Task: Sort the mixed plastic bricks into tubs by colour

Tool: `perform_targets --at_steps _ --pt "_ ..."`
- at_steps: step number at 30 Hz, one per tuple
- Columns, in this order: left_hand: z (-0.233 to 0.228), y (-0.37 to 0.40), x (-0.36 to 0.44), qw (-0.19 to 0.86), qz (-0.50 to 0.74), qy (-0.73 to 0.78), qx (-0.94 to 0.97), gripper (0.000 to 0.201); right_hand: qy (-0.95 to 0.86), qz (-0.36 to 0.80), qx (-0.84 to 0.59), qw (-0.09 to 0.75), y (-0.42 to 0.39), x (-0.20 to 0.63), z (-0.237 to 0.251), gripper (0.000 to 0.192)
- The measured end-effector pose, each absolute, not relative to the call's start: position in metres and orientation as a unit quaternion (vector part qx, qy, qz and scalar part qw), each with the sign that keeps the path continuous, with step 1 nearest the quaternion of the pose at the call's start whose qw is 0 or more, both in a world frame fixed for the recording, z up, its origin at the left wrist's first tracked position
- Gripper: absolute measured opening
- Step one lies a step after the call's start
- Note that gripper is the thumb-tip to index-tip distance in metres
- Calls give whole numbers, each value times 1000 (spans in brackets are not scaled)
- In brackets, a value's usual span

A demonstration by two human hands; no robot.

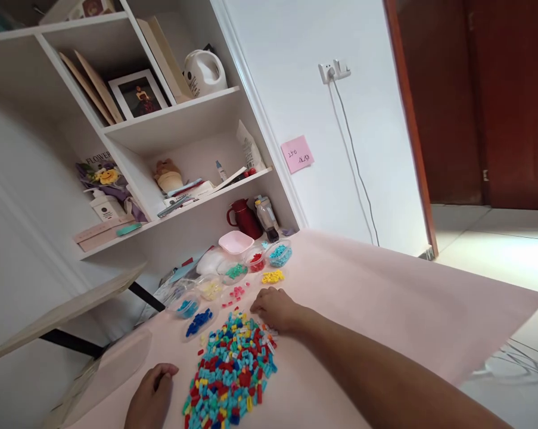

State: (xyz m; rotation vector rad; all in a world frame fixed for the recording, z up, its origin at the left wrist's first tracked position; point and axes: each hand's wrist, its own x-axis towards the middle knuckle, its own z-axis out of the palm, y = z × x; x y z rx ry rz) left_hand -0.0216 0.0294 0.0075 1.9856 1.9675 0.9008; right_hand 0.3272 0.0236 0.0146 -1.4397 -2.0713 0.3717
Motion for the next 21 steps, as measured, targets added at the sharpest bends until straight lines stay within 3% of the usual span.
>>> perform_targets --at_steps 21 --pt "10 25 -19 95 292 673 673 23 -787 201 -503 296 17 336 23 24"
